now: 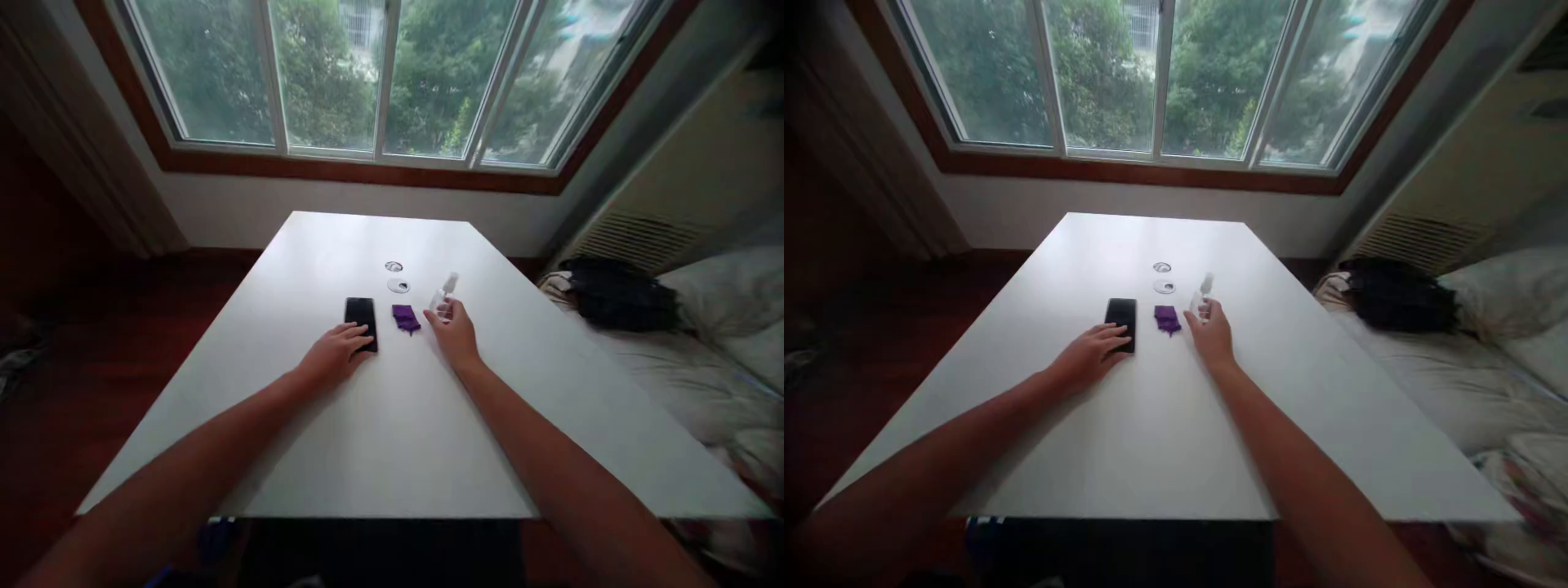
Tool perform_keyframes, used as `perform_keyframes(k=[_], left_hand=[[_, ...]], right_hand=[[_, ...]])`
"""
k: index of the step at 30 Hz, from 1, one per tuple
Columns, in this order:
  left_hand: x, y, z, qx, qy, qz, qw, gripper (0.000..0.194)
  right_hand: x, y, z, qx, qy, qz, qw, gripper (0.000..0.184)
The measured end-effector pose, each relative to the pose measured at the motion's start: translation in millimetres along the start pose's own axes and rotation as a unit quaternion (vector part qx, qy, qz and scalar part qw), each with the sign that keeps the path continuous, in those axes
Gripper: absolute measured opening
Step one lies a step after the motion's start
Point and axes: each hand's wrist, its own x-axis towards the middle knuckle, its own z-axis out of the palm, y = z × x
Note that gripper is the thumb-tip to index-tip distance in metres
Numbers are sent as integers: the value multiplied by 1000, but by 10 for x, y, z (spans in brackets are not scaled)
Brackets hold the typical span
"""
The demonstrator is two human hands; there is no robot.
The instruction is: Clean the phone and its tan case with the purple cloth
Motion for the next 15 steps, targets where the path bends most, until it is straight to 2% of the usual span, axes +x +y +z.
perform_keyframes(k=[6, 15], left_hand=[[18, 15, 33, 0, 12, -4, 1000, 46], [101, 52, 84, -5, 21, -1, 1000, 45]], right_hand=[[39, 14, 124, 16, -24, -17, 999, 64], [37, -41, 313, 15, -35, -42, 998, 59]])
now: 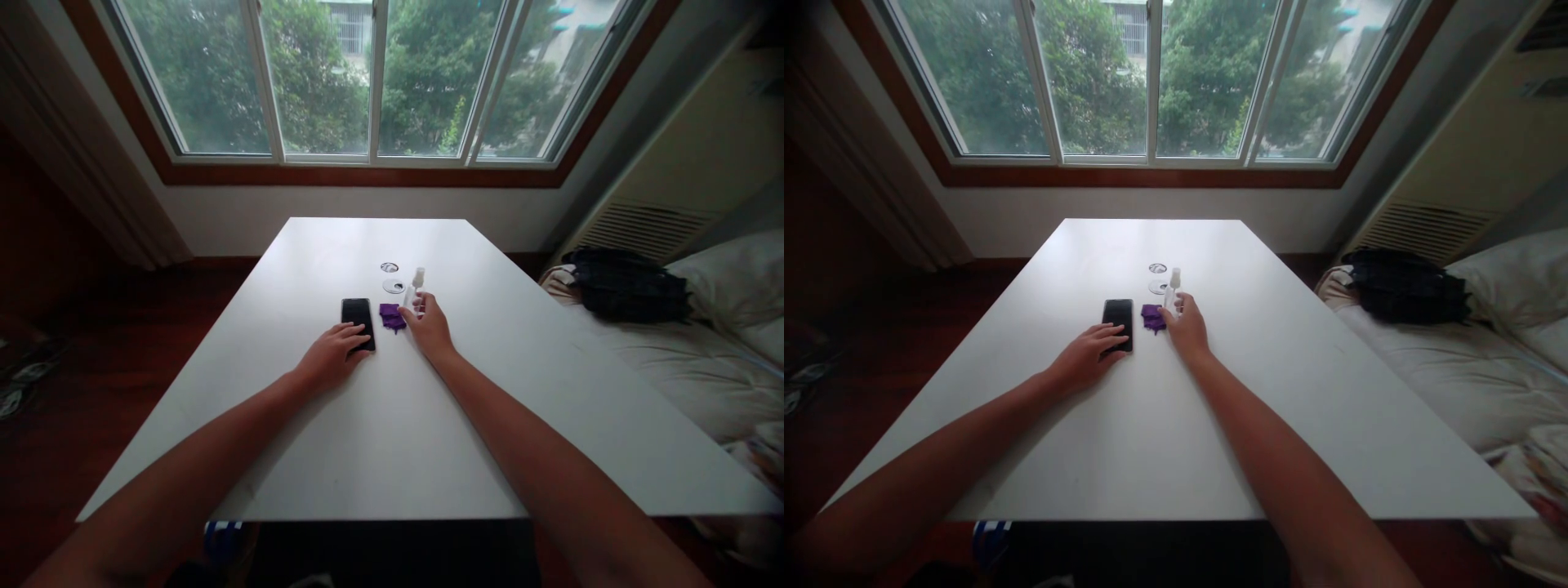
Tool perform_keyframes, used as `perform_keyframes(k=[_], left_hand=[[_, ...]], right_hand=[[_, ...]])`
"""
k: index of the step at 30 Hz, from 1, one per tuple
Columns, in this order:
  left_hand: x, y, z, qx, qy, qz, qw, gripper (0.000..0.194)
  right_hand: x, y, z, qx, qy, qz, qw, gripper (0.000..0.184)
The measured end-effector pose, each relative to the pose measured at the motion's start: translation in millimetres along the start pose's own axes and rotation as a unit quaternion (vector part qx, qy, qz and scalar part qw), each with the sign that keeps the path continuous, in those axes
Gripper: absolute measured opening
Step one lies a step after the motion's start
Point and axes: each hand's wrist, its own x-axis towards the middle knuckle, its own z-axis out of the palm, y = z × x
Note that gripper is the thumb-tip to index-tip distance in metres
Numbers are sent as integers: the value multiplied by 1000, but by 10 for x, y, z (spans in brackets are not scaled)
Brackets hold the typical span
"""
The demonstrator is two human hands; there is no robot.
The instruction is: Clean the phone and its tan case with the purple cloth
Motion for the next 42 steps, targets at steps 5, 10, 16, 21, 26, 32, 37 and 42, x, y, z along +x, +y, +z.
perform_keyframes(k=[5, 10, 16, 21, 26, 32, 37, 42], left_hand=[[43, -41, -9, -4, -5, 5, 1000, 45], [-122, 200, -109, 16, 65, 14, 998, 49], [-501, 641, -46, 12, -29, 9, 999, 60], [-548, 693, 63, 65, -87, -2, 994, 67], [-512, 644, 83, 85, -100, -8, 991, 65], [-440, 590, 115, 77, -113, -2, 991, 68], [-420, 532, 153, 69, -89, -5, 994, 66], [-458, 517, 161, 71, -80, 11, 994, 66]], right_hand=[[-11, -73, -68, -25, 22, -8, 999, 74], [-370, -468, -401, -50, 163, -88, 981, 58], [-1183, -852, -520, -122, -172, -264, 941, 46], [-1362, -860, -340, -200, -276, -265, 902, 58], [-1329, -877, -341, -256, -316, -254, 877, 60], [-1320, -871, -295, -274, -312, -251, 875, 64], [-1269, -847, -226, -266, -310, -266, 873, 63], [-1280, -866, -246, -256, -304, -264, 879, 63]])
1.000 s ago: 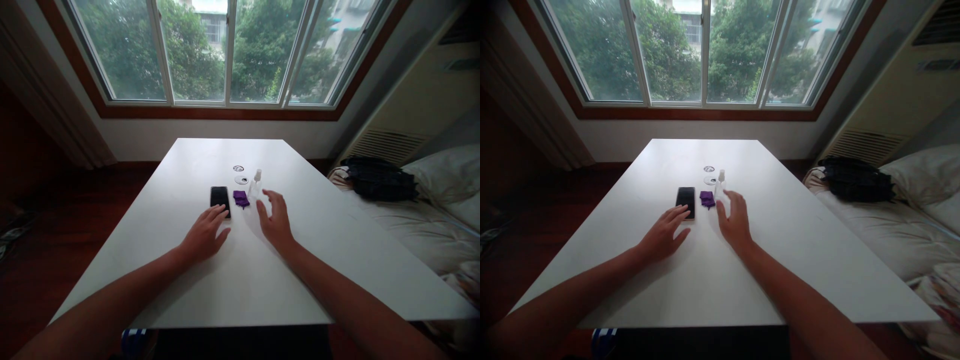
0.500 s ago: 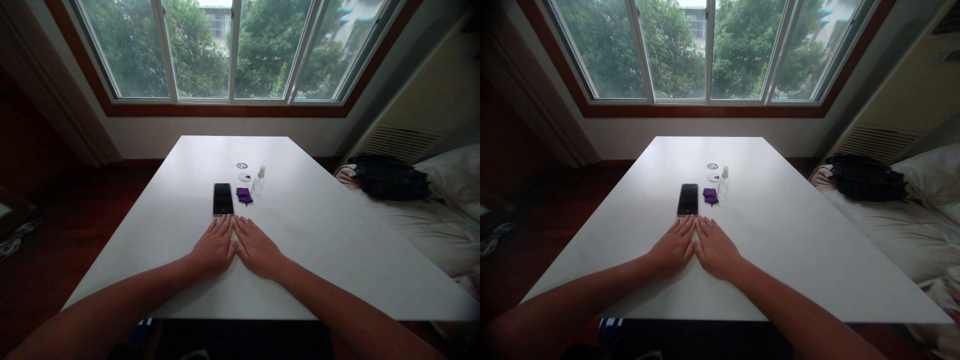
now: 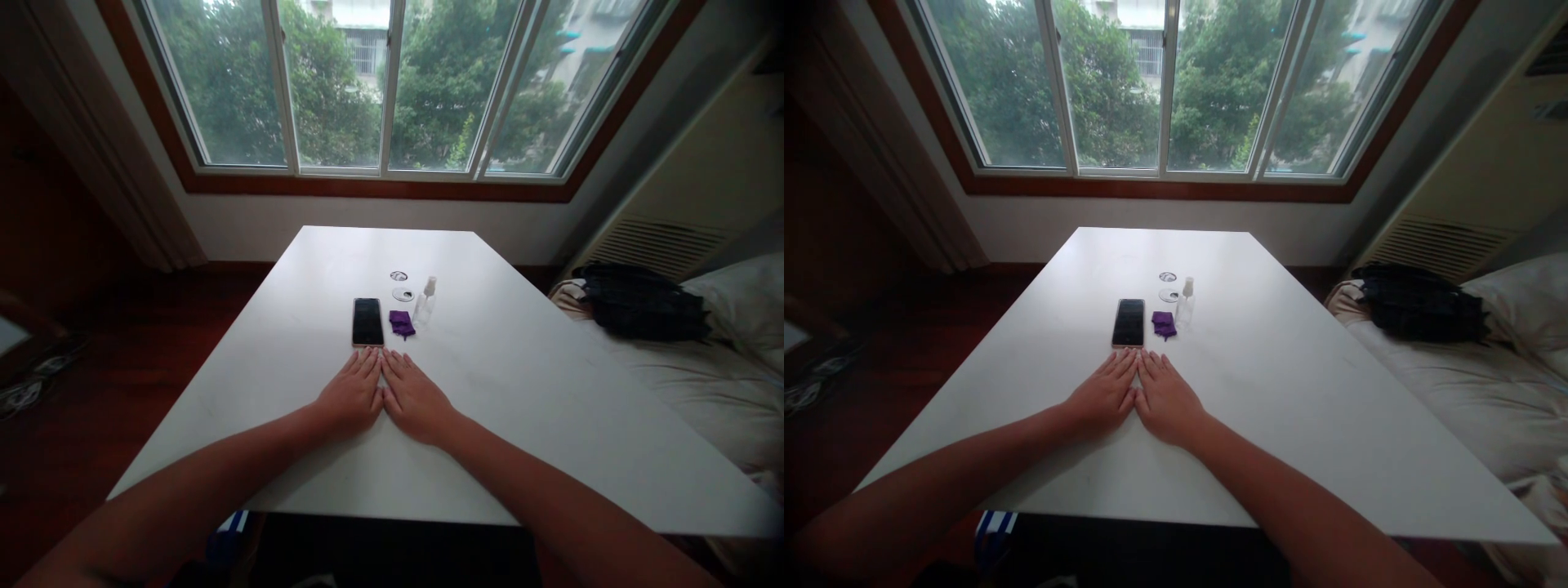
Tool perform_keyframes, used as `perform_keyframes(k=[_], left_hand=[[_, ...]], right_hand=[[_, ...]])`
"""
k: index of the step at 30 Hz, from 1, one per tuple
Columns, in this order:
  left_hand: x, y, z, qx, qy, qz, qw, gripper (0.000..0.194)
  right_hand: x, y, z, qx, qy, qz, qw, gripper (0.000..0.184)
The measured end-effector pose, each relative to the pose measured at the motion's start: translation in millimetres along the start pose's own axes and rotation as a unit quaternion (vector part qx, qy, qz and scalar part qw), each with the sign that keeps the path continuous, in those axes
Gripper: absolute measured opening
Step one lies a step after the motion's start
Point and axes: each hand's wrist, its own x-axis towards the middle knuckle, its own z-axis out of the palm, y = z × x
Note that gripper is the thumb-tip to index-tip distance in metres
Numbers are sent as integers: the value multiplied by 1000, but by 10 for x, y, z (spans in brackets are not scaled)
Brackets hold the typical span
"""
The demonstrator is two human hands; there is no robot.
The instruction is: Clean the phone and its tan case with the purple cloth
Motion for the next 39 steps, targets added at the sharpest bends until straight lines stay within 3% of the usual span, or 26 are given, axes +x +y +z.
perform_keyframes(k=[8, 39], left_hand=[[1, 12, -45, 0, -31, -2, 1000, 66], [5, 6, 18, -2, -6, -2, 1000, 63]], right_hand=[[-18, 29, 54, -3, 8, -4, 1000, 63], [-28, 19, 41, -1, 13, 4, 1000, 60]])
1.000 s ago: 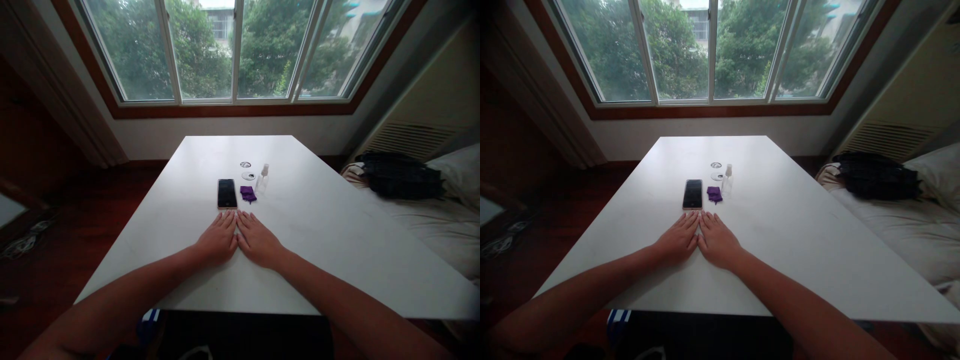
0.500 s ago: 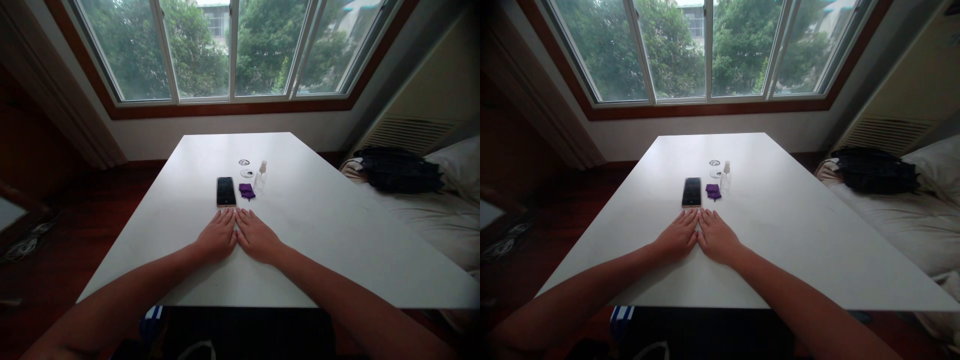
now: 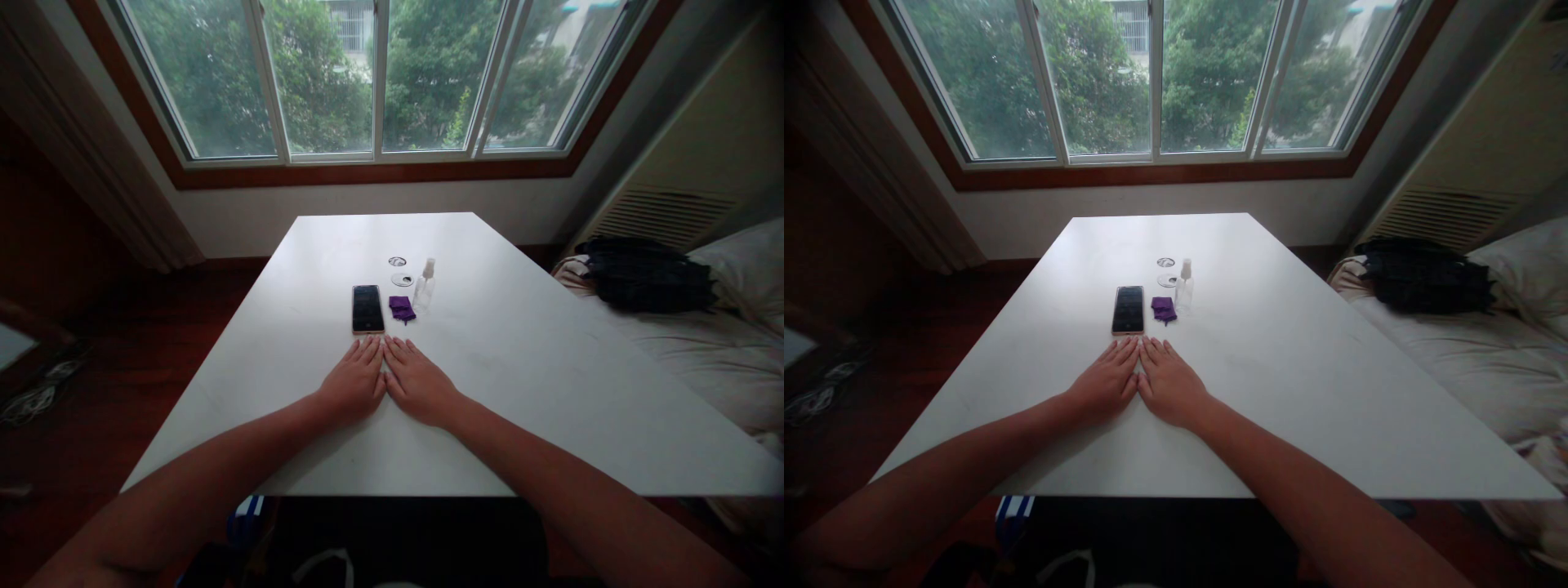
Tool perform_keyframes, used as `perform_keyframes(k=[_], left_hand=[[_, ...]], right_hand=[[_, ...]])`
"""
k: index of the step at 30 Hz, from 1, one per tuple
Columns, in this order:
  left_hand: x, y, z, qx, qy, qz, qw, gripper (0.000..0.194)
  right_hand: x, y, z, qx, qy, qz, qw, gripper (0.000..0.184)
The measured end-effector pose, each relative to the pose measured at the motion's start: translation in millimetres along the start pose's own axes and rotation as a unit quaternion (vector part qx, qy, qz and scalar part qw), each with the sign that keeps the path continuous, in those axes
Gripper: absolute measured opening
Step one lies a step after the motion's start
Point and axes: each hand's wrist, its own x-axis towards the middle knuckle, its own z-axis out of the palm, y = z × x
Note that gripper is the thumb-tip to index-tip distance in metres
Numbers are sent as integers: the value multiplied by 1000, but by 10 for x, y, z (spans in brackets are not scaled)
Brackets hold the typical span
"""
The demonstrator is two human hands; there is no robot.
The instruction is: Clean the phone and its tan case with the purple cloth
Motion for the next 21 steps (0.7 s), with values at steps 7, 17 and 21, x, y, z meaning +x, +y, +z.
perform_keyframes(k=[7, 17, 21], left_hand=[[-2, 4, -31, -2, -23, -7, 1000, 65], [-16, -9, -7, -2, 7, 3, 1000, 63], [-6, -10, -14, 2, -10, -2, 1000, 64]], right_hand=[[16, 0, 10, -6, -17, 3, 1000, 62], [15, -5, -4, 3, -14, 0, 1000, 61], [18, -13, -14, 2, -18, 3, 1000, 61]])
